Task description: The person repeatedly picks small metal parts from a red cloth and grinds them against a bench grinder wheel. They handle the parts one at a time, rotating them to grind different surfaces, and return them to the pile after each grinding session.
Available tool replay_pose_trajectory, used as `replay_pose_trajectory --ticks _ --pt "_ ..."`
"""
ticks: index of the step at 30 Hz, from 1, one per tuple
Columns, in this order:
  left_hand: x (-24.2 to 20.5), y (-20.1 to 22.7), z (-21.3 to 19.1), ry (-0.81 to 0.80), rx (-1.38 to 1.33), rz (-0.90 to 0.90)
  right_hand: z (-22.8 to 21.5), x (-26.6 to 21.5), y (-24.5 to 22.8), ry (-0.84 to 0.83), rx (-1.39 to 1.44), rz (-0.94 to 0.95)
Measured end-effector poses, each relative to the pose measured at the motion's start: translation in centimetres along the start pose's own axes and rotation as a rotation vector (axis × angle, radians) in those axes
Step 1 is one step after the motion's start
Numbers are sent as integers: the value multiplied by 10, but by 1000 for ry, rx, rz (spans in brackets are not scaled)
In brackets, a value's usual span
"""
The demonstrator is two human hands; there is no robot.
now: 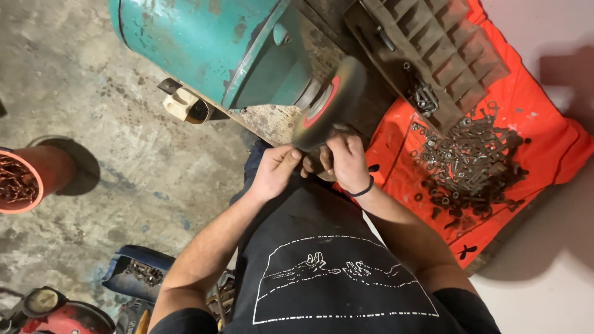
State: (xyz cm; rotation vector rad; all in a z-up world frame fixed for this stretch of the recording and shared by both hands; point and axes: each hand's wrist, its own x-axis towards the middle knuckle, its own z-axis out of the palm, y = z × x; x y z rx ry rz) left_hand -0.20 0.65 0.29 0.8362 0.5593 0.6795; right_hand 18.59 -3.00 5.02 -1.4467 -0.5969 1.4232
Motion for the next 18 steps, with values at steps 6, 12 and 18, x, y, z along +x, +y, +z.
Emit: replay_pose_trajectory --ticks 6,12,18 --pt "-7 1 -14 84 45 -5 20 -5 -10 -19 17 173" --pt "-4 43 -15 122 399 23 4 -19 9 -210 -401 -120" --pt "1 40 -11 222 420 101 42 -25 -24 -26 -774 -488"
